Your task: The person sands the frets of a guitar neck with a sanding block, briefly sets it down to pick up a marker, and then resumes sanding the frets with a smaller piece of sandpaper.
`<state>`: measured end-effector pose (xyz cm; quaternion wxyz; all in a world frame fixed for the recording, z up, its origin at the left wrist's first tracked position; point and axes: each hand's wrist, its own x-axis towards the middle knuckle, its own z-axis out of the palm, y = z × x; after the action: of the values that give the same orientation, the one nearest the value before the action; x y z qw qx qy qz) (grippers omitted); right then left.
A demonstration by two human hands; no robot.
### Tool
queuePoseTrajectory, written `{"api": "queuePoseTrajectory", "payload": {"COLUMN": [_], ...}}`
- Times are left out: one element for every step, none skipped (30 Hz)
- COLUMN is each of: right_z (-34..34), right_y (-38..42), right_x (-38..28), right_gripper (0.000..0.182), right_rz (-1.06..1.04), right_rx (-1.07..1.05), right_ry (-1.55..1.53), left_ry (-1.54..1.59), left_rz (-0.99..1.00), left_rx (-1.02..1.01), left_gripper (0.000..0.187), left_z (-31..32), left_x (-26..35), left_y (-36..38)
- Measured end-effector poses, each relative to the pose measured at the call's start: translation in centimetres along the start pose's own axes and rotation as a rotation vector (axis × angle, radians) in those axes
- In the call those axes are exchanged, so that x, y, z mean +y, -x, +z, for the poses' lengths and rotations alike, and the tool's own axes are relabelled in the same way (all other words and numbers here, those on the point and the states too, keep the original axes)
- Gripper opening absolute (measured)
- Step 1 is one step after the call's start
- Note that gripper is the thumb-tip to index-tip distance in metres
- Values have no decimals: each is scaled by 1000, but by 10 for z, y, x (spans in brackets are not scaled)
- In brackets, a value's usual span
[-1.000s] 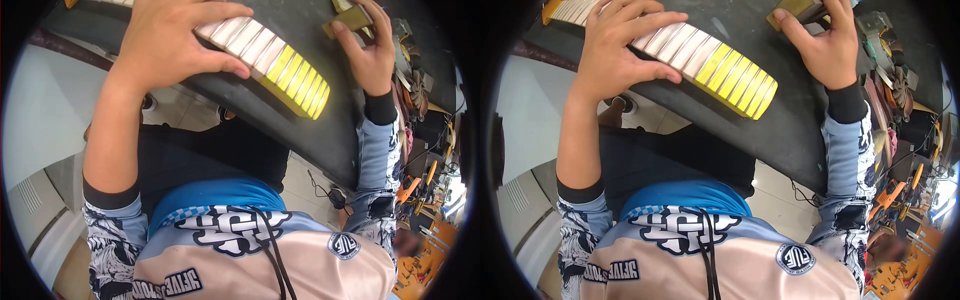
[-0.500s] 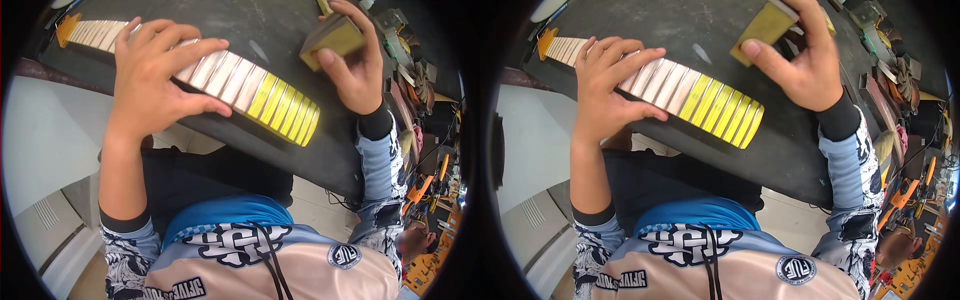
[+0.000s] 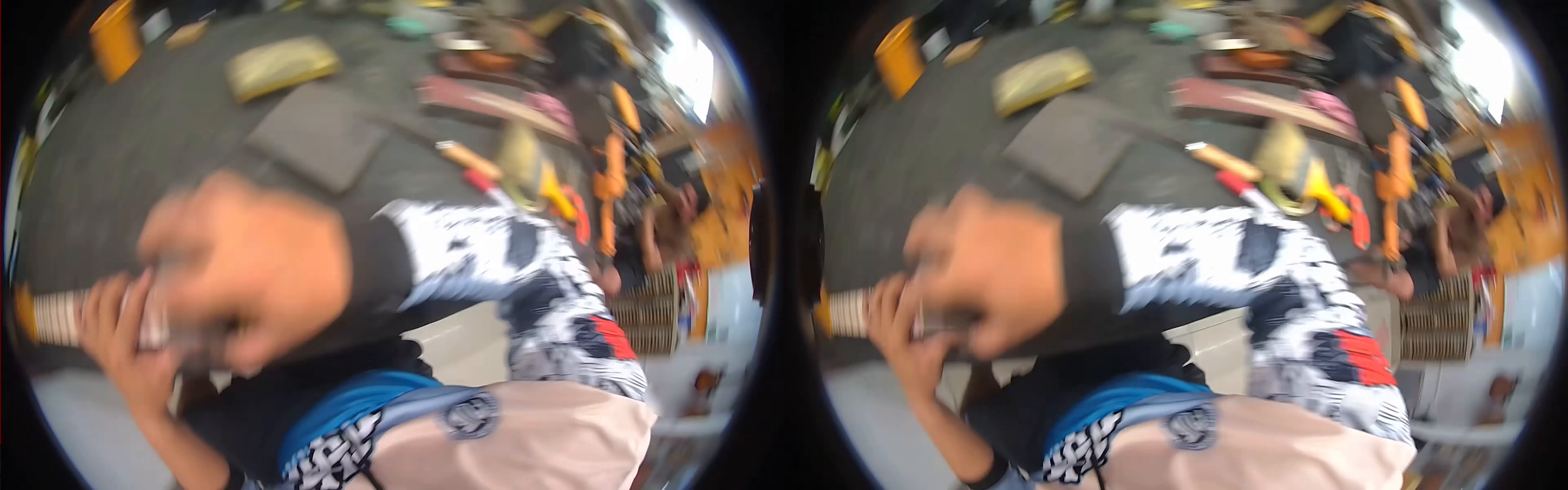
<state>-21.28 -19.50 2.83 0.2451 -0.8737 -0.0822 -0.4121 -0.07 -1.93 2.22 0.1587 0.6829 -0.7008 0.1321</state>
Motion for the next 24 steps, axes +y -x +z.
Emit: {"api": "queuePoseTrajectory", "payload": {"right_z": [-5, -9, -9, -8, -6, -5, -2, 21, 20, 14, 13, 9, 15, 25, 28, 28, 21, 12, 10, 9, 14, 25, 37, 2], "right_y": [1, 2, 3, 3, 2, 2, 0, 10, 7, 5, 6, 4, 6, 9, 11, 12, 12, 7, 8, 8, 8, 10, 17, 9], "right_x": [-16, -27, -13, 2, 4, 1, -16, -16, -17, -14, 8, 25, 25, 18, -1, -12, -4, 8, 22, 31, 14, -5, -9, -18], "right_gripper": [47, 47, 47, 47, 47, 46, 45, 43, 42, 41, 40, 39, 41, 42, 43, 45, 47, 46, 45, 44, 44, 44, 43, 44], "right_rz": [25, 60, 140, 213, 177, 135, 98, 17, 56, 94, 139, 179, 153, 89, 28, -30, 18, 181, 193, 204, 88, -28, -51, 61], "right_rx": [-62, -116, -92, -63, -55, -51, -131, -126, -107, -90, -62, -36, -4, -30, -60, -90, -41, -39, -33, -23, -39, -57, -110, -116], "right_ry": [0, -13, -6, -9, 9, 18, 29, 52, 9, -34, 2, 38, 58, 90, 119, 143, 81, -4, -11, -15, 17, 39, 54, 25], "left_ry": [-32, 9, -27, -68, -68, -72, -74, -84, -83, -90, -100, -113, -139, -131, -121, -109, -91, -105, -119, -134, -99, -43, 0, 28], "left_rz": [-23, -4, 106, 204, 155, 97, 76, 50, 31, 63, 89, 112, 137, 108, 74, 41, 31, 57, 78, 105, 96, 67, 37, -3], "left_rx": [18, -37, 8, 55, 79, 99, 89, 68, 72, 72, 68, 68, 90, 78, 64, 44, 98, 75, 59, 45, 78, 91, 92, 81], "left_gripper": [80, 78, 80, 81, 76, 72, 71, 72, 58, 54, 50, 46, 49, 55, 62, 68, 70, 69, 67, 66, 64, 66, 67, 68], "left_z": [13, 12, 14, 18, 7, -1, 8, 17, 13, 8, -1, -5, 0, 5, 8, 10, 13, 8, 3, 0, 4, 12, 17, 20], "left_x": [-16, -24, -30, -38, -19, 2, -10, -23, -18, -7, 5, 11, 5, -5, -8, -8, -3, 3, 7, 7, 1, -1, -3, -10], "left_y": [11, 12, 16, 16, 9, 3, 8, 11, 14, 9, 3, -2, 0, 3, 0, 0, 3, 1, 0, -2, 1, 0, 0, 2]}}
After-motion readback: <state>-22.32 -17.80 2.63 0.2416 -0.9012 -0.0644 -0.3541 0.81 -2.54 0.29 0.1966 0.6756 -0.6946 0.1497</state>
